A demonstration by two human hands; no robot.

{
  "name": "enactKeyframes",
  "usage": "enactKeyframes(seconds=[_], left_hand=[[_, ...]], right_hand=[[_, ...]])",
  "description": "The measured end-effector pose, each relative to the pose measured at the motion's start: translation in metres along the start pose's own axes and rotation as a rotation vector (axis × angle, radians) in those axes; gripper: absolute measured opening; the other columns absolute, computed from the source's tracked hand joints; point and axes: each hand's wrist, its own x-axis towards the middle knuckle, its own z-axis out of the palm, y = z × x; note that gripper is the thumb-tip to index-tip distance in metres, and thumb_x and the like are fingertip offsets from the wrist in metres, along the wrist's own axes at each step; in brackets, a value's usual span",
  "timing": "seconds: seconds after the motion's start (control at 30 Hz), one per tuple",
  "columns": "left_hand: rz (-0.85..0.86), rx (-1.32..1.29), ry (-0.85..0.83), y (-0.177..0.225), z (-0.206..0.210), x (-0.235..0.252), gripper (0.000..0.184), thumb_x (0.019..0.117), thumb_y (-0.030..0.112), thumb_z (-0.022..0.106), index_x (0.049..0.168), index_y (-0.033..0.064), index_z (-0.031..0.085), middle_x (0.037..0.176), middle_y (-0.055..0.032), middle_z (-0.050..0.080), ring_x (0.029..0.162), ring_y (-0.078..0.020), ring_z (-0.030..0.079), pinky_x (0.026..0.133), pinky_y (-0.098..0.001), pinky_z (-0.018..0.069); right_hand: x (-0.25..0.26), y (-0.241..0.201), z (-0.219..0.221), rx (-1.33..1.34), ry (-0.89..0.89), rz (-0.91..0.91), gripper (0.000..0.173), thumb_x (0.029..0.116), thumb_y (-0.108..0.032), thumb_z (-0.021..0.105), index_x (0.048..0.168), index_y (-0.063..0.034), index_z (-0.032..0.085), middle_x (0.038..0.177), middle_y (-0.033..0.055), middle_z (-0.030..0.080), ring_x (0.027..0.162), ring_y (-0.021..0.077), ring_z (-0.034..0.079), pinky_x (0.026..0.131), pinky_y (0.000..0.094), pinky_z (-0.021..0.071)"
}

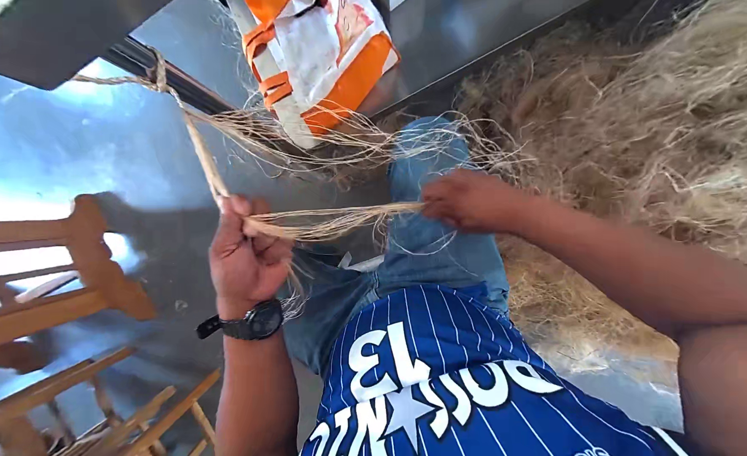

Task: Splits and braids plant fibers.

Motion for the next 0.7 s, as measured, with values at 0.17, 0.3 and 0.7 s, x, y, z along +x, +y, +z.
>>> enactKeyframes(seconds=[0.17,0.3,0.7], left_hand=[[-0.013,-0.138,-0.093,-0.004,-0.012,0.002,0.041,0.1134,0.034,0.024,0.103,0.0167,0.059,0.086,0.0012,0.059,0.06,-0.0068,0.055,0.05,-0.0187,0.0493],[0.051,-0.115,-0.128,-0.003,-0.01,0.01,0.045,0.1128,0.032,0.019,0.106,0.0164,0.061,0.09,-0.0008,0.064,0.065,-0.0097,0.06,0.054,-0.0211,0.0528],[-0.013,0.018,0.001,-0.021,0.004,0.008,0.04,0.1141,0.036,0.022,0.105,0.0198,0.057,0.079,0.0064,0.057,0.051,0.0002,0.045,0.045,-0.0123,0.0393]], right_hand=[[-0.109,-0.009,-0.001,0.05,0.16,0.379,0.023,0.1018,-0.014,0.055,0.113,-0.0073,0.073,0.107,0.0169,0.069,0.096,0.0359,0.069,0.083,0.0579,0.057],[-0.213,0.006,-0.006,0.095,-0.071,0.902,0.016,0.0991,-0.014,0.066,0.11,-0.0049,0.075,0.111,0.023,0.071,0.105,0.0478,0.067,0.089,0.0763,0.0485],[-0.057,-0.098,-0.062,-0.024,0.371,0.32,0.026,0.1031,-0.029,0.057,0.108,-0.0114,0.076,0.097,0.0148,0.069,0.09,0.0306,0.067,0.076,0.0492,0.0555]])
